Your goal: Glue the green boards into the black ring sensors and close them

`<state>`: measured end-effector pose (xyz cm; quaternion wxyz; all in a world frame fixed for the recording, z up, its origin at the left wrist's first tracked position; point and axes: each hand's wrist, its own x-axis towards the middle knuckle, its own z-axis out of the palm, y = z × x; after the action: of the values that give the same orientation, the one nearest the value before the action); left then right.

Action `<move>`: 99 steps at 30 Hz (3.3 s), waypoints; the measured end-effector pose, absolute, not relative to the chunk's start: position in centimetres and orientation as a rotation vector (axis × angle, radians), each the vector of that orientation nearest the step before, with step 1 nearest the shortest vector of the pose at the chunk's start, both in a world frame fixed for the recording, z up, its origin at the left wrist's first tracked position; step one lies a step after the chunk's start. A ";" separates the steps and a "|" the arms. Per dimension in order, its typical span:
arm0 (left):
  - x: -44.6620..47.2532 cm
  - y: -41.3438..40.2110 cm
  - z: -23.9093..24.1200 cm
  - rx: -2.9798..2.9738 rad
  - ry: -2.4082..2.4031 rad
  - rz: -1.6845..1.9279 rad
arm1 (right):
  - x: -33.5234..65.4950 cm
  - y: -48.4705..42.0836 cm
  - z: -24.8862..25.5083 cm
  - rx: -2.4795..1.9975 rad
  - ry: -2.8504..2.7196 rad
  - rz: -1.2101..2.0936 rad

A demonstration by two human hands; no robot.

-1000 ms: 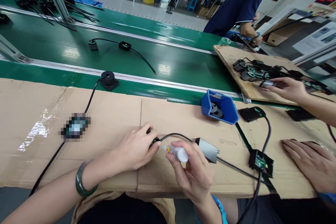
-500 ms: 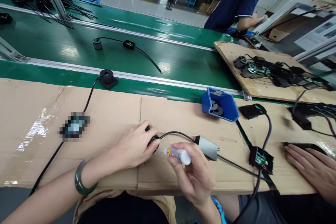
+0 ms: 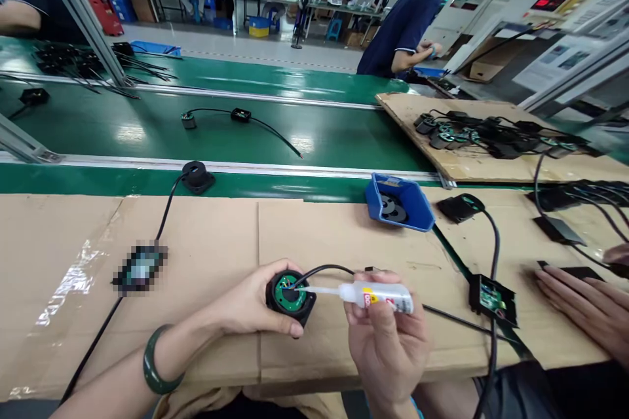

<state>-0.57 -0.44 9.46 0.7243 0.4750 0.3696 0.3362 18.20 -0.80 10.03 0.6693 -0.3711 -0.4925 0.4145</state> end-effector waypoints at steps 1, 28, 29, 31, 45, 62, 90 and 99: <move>-0.4 -0.5 9.3 0.998 0.793 0.750 | 18.2 -1.1 9.7 -0.850 -1.128 0.921; 0.6 -0.6 8.4 0.827 0.687 0.769 | 18.2 -1.3 10.8 -0.723 -1.749 0.356; 0.6 -0.7 8.4 0.829 0.675 0.776 | 18.1 -1.4 10.9 -0.720 -1.754 0.369; 0.6 -0.7 8.2 0.832 0.647 0.788 | 18.1 -1.6 11.1 -0.721 -1.758 0.390; 0.6 -0.7 8.3 0.905 0.636 0.800 | 18.6 -1.8 11.0 -0.715 -1.731 0.470; -0.1 0.7 7.9 1.580 1.181 0.875 | 20.4 5.8 10.5 -0.867 -0.883 1.042; -0.7 1.8 7.1 1.698 1.389 0.843 | 19.8 9.5 9.7 -1.084 -2.158 0.999; 0.0 1.4 7.0 1.927 1.473 0.896 | 19.9 8.5 8.4 -1.123 -2.118 0.922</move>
<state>-0.02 1.42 6.98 0.2746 0.7166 0.5478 0.3332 19.93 8.51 8.36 0.2826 -0.4194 -0.7911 0.3442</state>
